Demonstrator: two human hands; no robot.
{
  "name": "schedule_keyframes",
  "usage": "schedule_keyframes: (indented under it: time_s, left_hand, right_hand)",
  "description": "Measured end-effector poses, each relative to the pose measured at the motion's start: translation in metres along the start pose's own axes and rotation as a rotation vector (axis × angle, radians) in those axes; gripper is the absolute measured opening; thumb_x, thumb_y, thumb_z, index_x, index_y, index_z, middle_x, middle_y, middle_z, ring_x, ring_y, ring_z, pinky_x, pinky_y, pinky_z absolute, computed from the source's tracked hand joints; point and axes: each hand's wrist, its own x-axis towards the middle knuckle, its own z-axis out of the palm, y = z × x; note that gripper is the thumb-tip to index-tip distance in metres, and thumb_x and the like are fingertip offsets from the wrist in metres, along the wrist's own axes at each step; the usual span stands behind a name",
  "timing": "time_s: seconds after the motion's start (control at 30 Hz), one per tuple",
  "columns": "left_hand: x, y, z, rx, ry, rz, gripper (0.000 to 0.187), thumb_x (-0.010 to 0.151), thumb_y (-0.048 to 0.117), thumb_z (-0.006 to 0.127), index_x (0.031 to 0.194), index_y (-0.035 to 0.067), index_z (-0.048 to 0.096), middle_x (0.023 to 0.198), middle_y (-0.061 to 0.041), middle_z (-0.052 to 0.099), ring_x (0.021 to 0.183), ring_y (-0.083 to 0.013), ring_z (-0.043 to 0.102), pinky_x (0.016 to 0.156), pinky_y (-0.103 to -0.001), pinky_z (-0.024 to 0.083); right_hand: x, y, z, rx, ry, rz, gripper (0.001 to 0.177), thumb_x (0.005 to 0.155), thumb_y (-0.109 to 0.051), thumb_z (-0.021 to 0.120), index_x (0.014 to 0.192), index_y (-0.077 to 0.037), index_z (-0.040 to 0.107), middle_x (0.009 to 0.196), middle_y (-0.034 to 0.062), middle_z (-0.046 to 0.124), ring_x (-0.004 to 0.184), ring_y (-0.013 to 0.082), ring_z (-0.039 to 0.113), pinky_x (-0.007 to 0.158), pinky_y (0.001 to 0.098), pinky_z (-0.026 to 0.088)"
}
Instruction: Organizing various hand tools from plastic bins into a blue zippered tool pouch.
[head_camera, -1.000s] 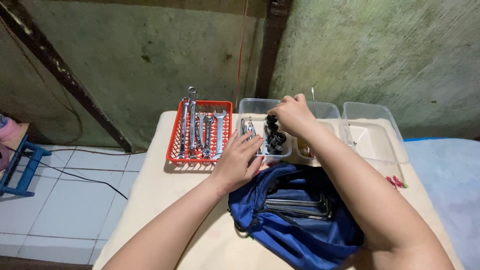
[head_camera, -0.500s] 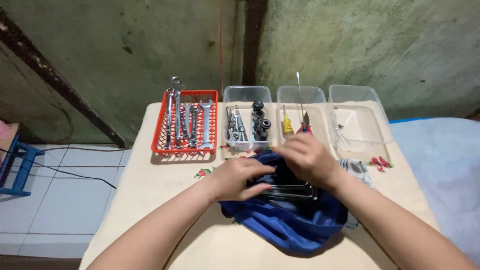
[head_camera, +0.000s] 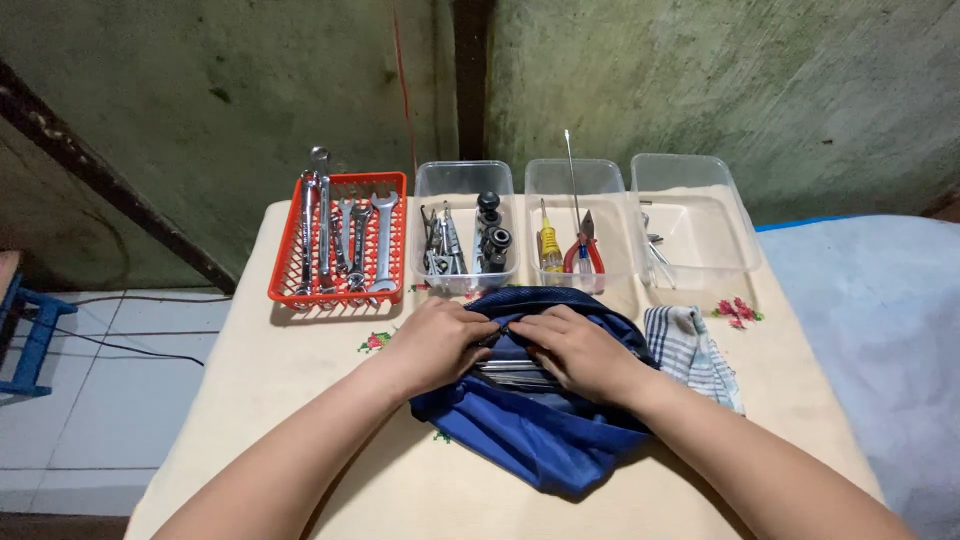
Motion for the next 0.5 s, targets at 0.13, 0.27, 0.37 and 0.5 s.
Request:
schedule_keyframes:
  time_s: [0.13, 0.27, 0.37, 0.5]
  left_hand:
    - [0.003, -0.004, -0.005, -0.051, 0.034, 0.046, 0.021, 0.089, 0.024, 0.070, 0.108, 0.019, 0.079, 0.107, -0.004, 0.079, 0.096, -0.0267, 0.074, 0.081, -0.041, 0.052]
    - [0.002, -0.011, 0.001, -0.067, 0.043, 0.031, 0.019, 0.088, 0.023, 0.069, 0.104, 0.024, 0.080, 0.108, -0.002, 0.080, 0.096, -0.0257, 0.074, 0.077, -0.038, 0.054]
    - [0.002, -0.014, 0.007, -0.066, 0.015, -0.005, 0.021, 0.087, 0.025, 0.072, 0.106, 0.025, 0.080, 0.109, 0.001, 0.079, 0.098, -0.0230, 0.073, 0.079, -0.036, 0.054]
    - [0.002, -0.012, 0.005, -0.076, 0.006, -0.029, 0.020, 0.086, 0.026, 0.075, 0.105, 0.024, 0.080, 0.109, 0.002, 0.079, 0.099, -0.0211, 0.073, 0.080, -0.035, 0.055]
  right_hand:
    - [0.003, 0.002, 0.001, 0.039, -0.002, 0.007, 0.035, 0.100, -0.015, 0.057, 0.133, -0.006, 0.064, 0.124, 0.0137, 0.071, 0.110, 0.0320, 0.065, 0.093, 0.0417, 0.055]
    - [0.006, 0.006, 0.006, 0.027, -0.043, 0.025, 0.040, 0.101, -0.016, 0.053, 0.139, -0.010, 0.059, 0.129, 0.0103, 0.068, 0.112, 0.0322, 0.061, 0.092, 0.0439, 0.053]
    - [0.007, 0.013, 0.013, 0.005, -0.067, 0.061, 0.037, 0.100, -0.019, 0.054, 0.136, -0.016, 0.062, 0.127, 0.0044, 0.067, 0.112, 0.0288, 0.060, 0.091, 0.0414, 0.052]
    - [0.009, 0.015, 0.020, -0.006, -0.054, 0.127, 0.025, 0.098, -0.026, 0.061, 0.121, -0.023, 0.069, 0.119, -0.0061, 0.069, 0.108, 0.0193, 0.063, 0.089, 0.0351, 0.053]
